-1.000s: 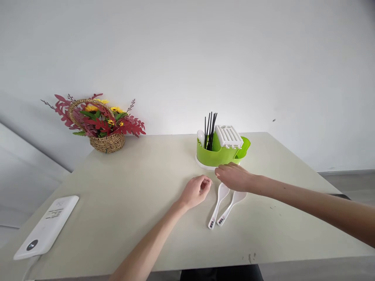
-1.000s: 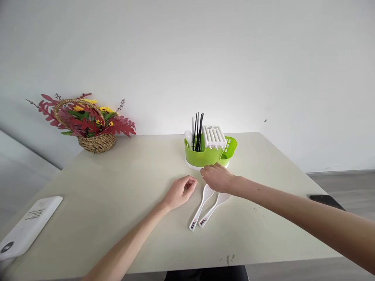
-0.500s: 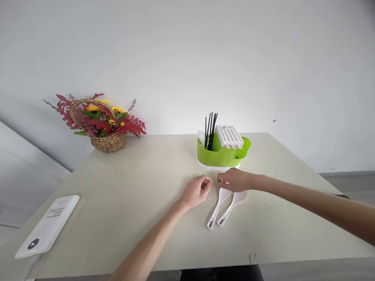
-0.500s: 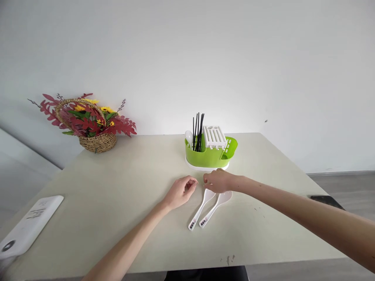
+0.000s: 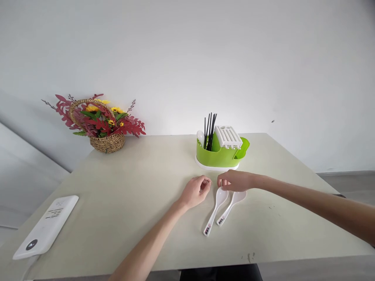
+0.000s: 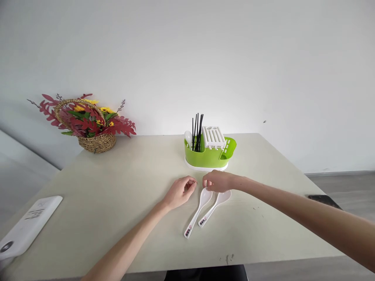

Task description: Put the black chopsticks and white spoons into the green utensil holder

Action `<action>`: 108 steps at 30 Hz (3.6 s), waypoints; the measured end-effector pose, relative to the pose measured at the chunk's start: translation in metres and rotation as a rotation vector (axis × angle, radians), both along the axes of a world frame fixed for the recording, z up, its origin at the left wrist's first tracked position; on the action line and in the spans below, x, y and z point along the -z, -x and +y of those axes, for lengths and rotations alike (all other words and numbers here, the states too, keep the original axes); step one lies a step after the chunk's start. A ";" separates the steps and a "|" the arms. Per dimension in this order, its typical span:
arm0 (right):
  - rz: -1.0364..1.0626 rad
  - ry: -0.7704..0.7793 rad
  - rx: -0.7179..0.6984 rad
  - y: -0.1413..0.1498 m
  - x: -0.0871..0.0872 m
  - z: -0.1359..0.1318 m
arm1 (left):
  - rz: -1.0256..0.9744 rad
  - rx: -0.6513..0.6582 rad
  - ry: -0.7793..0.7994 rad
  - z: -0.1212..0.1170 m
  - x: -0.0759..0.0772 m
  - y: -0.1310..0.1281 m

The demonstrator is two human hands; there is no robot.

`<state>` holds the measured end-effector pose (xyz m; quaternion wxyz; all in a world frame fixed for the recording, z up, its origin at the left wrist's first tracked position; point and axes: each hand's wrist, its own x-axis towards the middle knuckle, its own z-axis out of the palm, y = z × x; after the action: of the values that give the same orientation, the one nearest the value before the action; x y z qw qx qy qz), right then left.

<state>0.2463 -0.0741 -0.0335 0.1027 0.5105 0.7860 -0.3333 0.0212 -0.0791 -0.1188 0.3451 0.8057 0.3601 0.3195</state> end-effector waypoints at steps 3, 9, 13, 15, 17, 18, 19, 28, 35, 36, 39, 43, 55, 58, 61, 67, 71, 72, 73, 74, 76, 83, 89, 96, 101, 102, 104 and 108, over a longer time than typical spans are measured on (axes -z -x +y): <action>0.034 -0.068 0.010 0.005 -0.007 -0.004 | -0.011 -0.005 0.017 0.000 0.000 0.000; 0.075 -0.278 0.061 0.015 -0.037 -0.007 | -0.058 0.012 0.083 0.000 -0.004 0.001; 0.021 -0.470 0.140 0.020 -0.061 -0.005 | -0.245 0.023 0.345 0.001 -0.012 0.004; -0.028 -0.539 0.157 0.021 -0.070 -0.005 | -0.354 0.063 0.504 0.002 -0.017 0.005; -0.081 -0.589 0.170 0.022 -0.076 -0.006 | -0.404 0.137 0.624 0.002 -0.022 0.006; -0.105 -0.612 0.175 0.023 -0.078 -0.008 | -0.411 0.176 0.665 0.002 -0.024 0.007; -0.127 -0.633 0.179 0.023 -0.079 -0.009 | -0.410 0.208 0.687 0.001 -0.026 0.008; 0.025 -0.602 0.180 0.036 -0.086 -0.030 | -0.443 0.242 0.738 -0.002 -0.027 0.010; 0.465 -0.177 0.105 0.037 -0.088 -0.031 | -0.519 0.275 0.761 0.002 -0.026 0.015; 0.491 -0.160 0.110 0.038 -0.088 -0.031 | -0.522 0.278 0.763 0.002 -0.025 0.014; 0.525 -0.154 0.111 0.039 -0.088 -0.028 | -0.555 0.275 0.777 0.003 -0.023 0.012; 0.536 -0.243 0.126 0.039 -0.106 -0.020 | -0.765 0.115 0.882 0.011 -0.019 0.008; 0.133 -0.820 0.240 0.013 -0.166 0.044 | -0.967 -0.041 0.977 0.018 -0.013 0.011; 0.000 -0.698 0.171 0.009 -0.152 0.063 | -0.959 -0.030 0.976 0.019 -0.012 0.010; -0.082 -0.599 0.096 0.013 -0.137 0.075 | -0.902 -0.028 0.950 0.019 -0.011 0.009; -0.183 -0.536 0.008 0.033 -0.120 0.083 | -0.755 -0.001 0.866 0.014 -0.013 0.006; -0.248 -0.540 -0.048 0.044 -0.111 0.091 | -0.672 0.012 0.814 0.011 -0.013 0.004; -0.260 -0.533 -0.063 0.046 -0.109 0.093 | -0.659 0.011 0.805 0.011 -0.013 0.004; -0.273 -0.526 -0.074 0.049 -0.106 0.095 | -0.647 0.013 0.796 0.011 -0.012 0.003; -0.284 -0.522 -0.083 0.051 -0.104 0.097 | -0.632 0.016 0.786 0.011 -0.011 0.003; -0.301 -0.530 -0.088 0.055 -0.099 0.100 | -0.598 0.027 0.767 0.011 -0.009 0.003; -0.298 -0.574 -0.033 0.059 -0.085 0.103 | -0.570 0.053 0.745 0.012 -0.004 0.002; -0.289 -0.600 0.011 0.062 -0.084 0.098 | -0.559 0.064 0.735 0.013 -0.002 0.002; -0.204 -0.813 0.071 0.058 -0.090 0.070 | -0.539 0.066 0.727 0.011 -0.007 0.003; 0.017 -1.065 -0.064 0.047 -0.083 0.035 | -0.536 0.052 0.729 0.010 -0.011 0.002; 0.062 -1.104 -0.147 0.044 -0.081 0.026 | -0.537 0.052 0.728 0.010 -0.012 0.002; 0.111 -1.136 -0.354 0.038 -0.076 0.009 | -0.540 0.055 0.723 0.010 -0.011 0.002; 0.101 -1.129 -0.452 0.023 -0.061 -0.019 | -0.541 0.074 0.697 0.010 -0.008 0.002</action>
<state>0.2229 -0.0927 0.0279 -0.1530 0.2901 0.9341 0.1412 0.0187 -0.0689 -0.1103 0.6892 0.5410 0.3141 0.3657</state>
